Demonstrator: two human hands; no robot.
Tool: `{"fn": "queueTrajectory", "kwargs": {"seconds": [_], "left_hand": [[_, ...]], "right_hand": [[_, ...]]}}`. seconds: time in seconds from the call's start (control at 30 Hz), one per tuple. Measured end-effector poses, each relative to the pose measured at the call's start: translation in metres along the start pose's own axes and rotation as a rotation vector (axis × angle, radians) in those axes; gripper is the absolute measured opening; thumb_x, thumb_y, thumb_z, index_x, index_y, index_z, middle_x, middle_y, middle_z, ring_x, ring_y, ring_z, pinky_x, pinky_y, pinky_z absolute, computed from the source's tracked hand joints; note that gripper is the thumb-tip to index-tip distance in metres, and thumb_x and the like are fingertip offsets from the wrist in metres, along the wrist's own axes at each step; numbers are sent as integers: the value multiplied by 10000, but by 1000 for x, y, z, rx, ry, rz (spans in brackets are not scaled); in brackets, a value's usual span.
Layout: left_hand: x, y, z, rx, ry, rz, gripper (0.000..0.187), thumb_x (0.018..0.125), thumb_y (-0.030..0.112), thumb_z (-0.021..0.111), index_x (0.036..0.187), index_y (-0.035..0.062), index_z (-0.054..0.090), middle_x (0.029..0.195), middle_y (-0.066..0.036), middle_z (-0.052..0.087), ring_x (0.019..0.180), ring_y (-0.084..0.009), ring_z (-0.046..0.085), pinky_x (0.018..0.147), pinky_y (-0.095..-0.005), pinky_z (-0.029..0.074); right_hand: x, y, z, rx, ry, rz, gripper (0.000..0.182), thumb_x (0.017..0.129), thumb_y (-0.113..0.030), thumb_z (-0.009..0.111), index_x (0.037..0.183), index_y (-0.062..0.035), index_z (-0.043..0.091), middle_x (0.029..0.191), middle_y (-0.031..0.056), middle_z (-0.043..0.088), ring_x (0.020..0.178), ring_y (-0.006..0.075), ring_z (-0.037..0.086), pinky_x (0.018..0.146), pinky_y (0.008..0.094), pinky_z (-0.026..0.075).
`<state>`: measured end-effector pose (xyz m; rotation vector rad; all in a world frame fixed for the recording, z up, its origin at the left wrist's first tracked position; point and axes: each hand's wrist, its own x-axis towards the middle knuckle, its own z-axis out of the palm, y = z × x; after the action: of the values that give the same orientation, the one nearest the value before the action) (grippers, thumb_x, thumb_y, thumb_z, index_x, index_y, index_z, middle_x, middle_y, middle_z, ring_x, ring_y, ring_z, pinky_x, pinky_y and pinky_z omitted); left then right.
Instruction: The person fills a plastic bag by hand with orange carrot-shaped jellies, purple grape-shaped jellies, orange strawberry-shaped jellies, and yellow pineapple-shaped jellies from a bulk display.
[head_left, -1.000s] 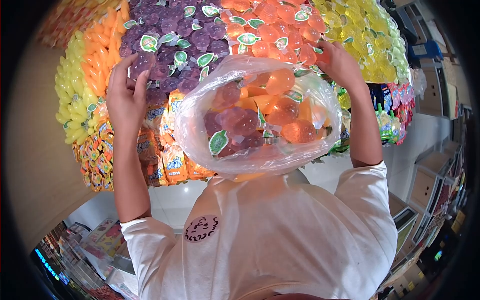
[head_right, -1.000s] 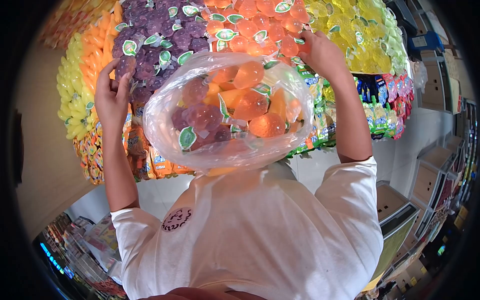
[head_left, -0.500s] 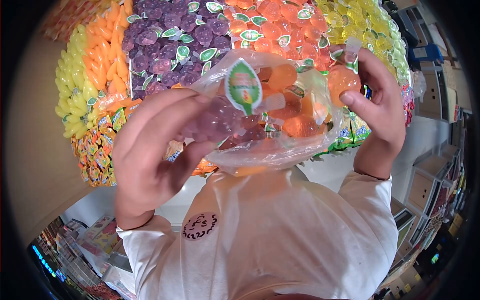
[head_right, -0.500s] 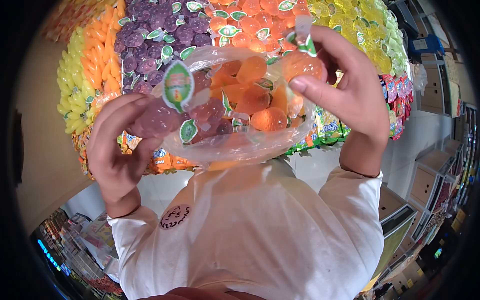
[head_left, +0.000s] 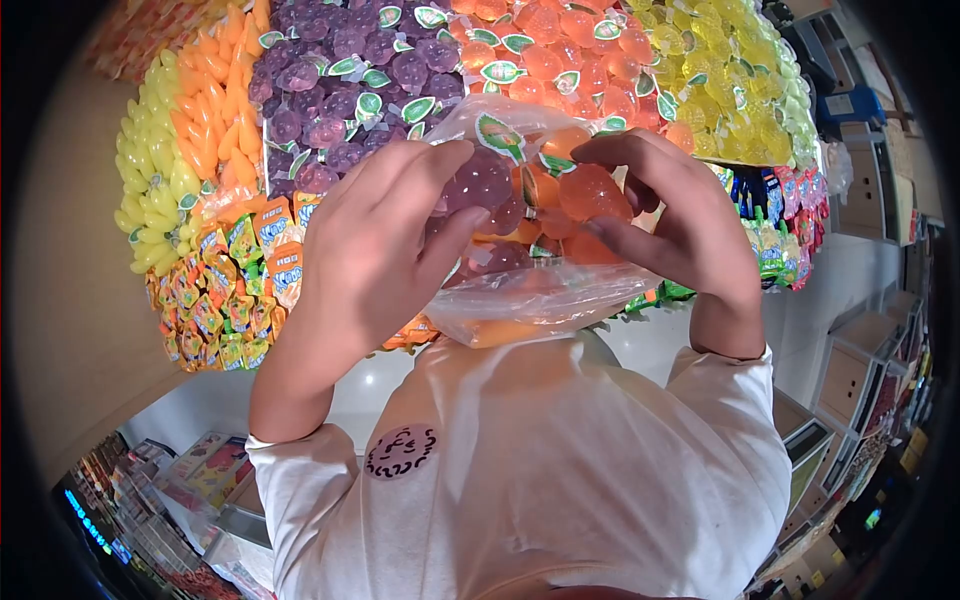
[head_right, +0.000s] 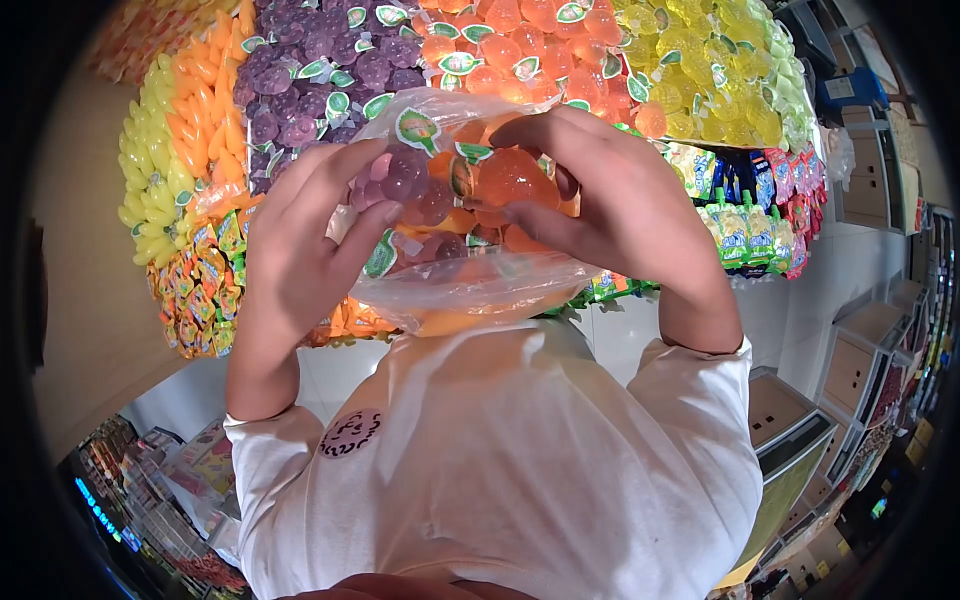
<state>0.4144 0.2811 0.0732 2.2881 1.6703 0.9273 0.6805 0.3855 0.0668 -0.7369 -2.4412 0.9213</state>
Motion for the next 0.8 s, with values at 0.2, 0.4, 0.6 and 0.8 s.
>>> {"fn": "queueTrajectory", "kwargs": {"seconds": [0.2, 0.4, 0.6, 0.8], "left_hand": [[5, -2, 5, -40, -11, -5, 425, 812, 18, 780, 1218, 29, 656, 1057, -160, 703, 906, -330, 680, 799, -385, 540], [26, -3, 14, 20, -19, 59, 336, 878, 28, 699, 1214, 26, 683, 1151, -170, 709, 962, -353, 674, 834, -404, 543], [46, -17, 27, -18, -126, 153, 315, 860, 14, 679, 1173, 30, 713, 1166, -137, 721, 979, -332, 671, 869, -421, 550], [56, -9, 28, -27, -329, 126, 293, 891, 49, 655, 1178, 45, 716, 1196, -129, 716, 1024, -321, 676, 890, -405, 554]], "right_hand": [[-14, -8, -26, 61, 5, 29, 500, 684, 5, 774, 1165, -67, 659, 1118, 55, 703, 837, 202, 622, 660, 294, 490], [-11, -18, -19, 107, -73, 33, 503, 650, -25, 759, 1149, -18, 700, 1115, 120, 663, 943, 228, 642, 775, 320, 512], [-8, -12, 1, 5, -153, -148, 427, 758, -147, 829, 1145, -15, 707, 1115, 141, 657, 1065, 329, 660, 896, 404, 553], [-8, -11, 3, 13, -253, -185, 411, 775, -184, 841, 1126, -18, 710, 1121, 134, 640, 1030, 329, 658, 866, 398, 557]]}}
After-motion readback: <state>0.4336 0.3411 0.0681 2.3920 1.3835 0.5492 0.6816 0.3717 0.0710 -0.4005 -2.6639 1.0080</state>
